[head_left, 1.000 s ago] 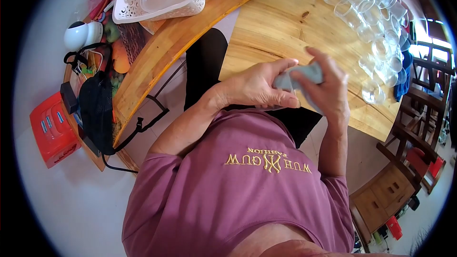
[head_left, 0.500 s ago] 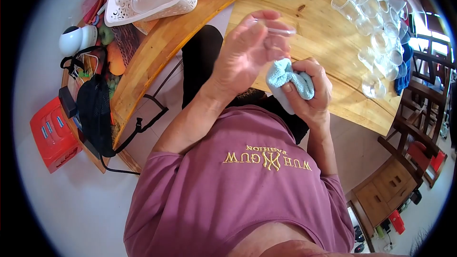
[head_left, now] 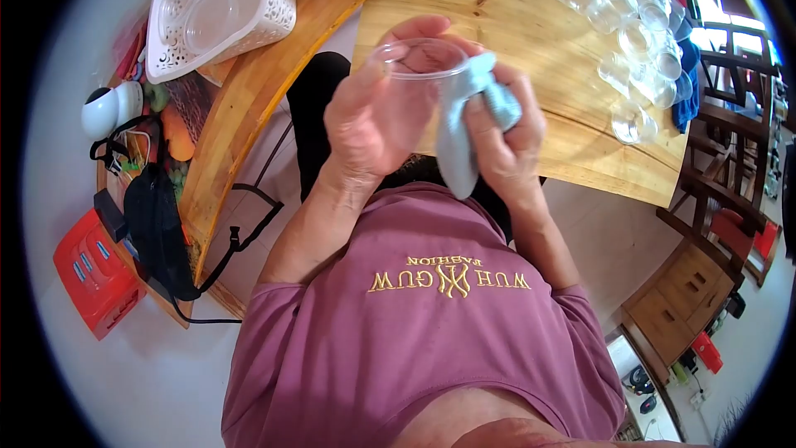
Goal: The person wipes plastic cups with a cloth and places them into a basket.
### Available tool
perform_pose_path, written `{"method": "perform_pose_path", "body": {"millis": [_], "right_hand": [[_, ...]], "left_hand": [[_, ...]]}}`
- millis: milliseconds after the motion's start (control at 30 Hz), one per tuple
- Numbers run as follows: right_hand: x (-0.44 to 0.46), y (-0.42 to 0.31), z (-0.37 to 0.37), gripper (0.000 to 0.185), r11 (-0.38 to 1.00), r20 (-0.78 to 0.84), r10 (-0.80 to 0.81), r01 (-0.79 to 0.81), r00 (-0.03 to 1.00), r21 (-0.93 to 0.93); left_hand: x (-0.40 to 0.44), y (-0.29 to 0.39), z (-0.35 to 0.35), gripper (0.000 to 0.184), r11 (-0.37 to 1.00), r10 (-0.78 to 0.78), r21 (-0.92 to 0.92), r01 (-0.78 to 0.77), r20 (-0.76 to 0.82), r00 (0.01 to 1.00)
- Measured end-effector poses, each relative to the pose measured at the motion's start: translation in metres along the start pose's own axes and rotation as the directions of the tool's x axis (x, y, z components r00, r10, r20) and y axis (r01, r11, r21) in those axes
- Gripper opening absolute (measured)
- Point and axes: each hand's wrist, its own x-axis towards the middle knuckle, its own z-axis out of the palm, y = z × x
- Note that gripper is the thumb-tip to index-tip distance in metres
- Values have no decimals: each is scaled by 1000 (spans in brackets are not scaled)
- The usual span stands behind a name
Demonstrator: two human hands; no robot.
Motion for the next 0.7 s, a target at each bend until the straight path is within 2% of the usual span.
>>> {"method": "perform_pose_path", "body": {"millis": [33, 67, 100, 167, 233, 267, 300, 333, 367, 433, 500, 533, 567, 600, 633, 667, 700], "right_hand": [[-1, -1, 2, 26, 999, 53, 29, -27, 998, -30], [0, 0, 1, 27, 995, 113, 35, -24, 993, -100], [3, 2, -2, 28, 981, 179, -7, 41, 984, -187], [4, 13, -8, 28, 941, 267, -76, 158, 961, -298], [2, 16, -18, 28, 965, 192, 2, 48, 981, -257], [3, 13, -25, 27, 960, 119, 45, -10, 992, -280], [6, 4, -32, 27, 956, 39, 13, -1, 999, -295], [8, 6, -39, 27, 973, -43, 20, -29, 999, -231], [6, -1, -42, 28, 984, -129, 119, -134, 984, -115], [9, -13, -46, 30, 986, -165, 108, -127, 980, -108], [9, -10, -46, 33, 966, 8, 52, -48, 999, -253], [14, -19, -41, 36, 902, 192, -46, 123, 980, -414], [15, -15, -34, 37, 872, 296, -72, 205, 952, -446], [16, -13, -33, 36, 866, 309, -61, 205, 949, -456], [18, -12, -31, 35, 860, 322, -50, 205, 945, -467], [19, -10, -32, 35, 861, 326, -60, 214, 943, -462], [20, -7, -34, 33, 877, 258, -39, 157, 965, -454]], "left_hand": [[1, 2, -2, 70, 999, 25, 17, -27, 67, 997], [0, 8, 0, 71, 1000, 26, 11, -27, 30, 999], [1, 11, -2, 71, 1000, 26, 13, -27, 27, 999], [3, 17, -6, 70, 977, 114, 169, -131, 110, 987], [4, 25, -4, 69, 978, 93, 179, -111, 109, 990], [3, 28, -2, 74, 874, 71, 475, -101, 80, 994], [1, 32, -1, 79, 683, 61, 727, -71, 40, 997], [-1, 33, 1, 75, 511, 76, 851, -118, 92, 993], [-2, 36, 1, 77, 273, 46, 953, -132, 124, 991], [-5, 29, 2, 80, 23, 6, 990, -141, 141, 990], [-6, 19, 5, 84, 67, -66, 988, -137, 141, 988], [-5, 16, 11, 84, 25, -86, 982, -186, 188, 978], [-5, 14, 16, 85, -14, -109, 972, -235, 232, 967], [-6, 13, 18, 87, -83, -125, 955, -286, 275, 953], [-7, 11, 17, 87, -93, -119, 953, -289, 277, 953], [-8, 8, 15, 86, -63, -112, 963, -263, 255, 960], [-9, 7, 15, 86, -33, -105, 971, -238, 234, 967]]}}
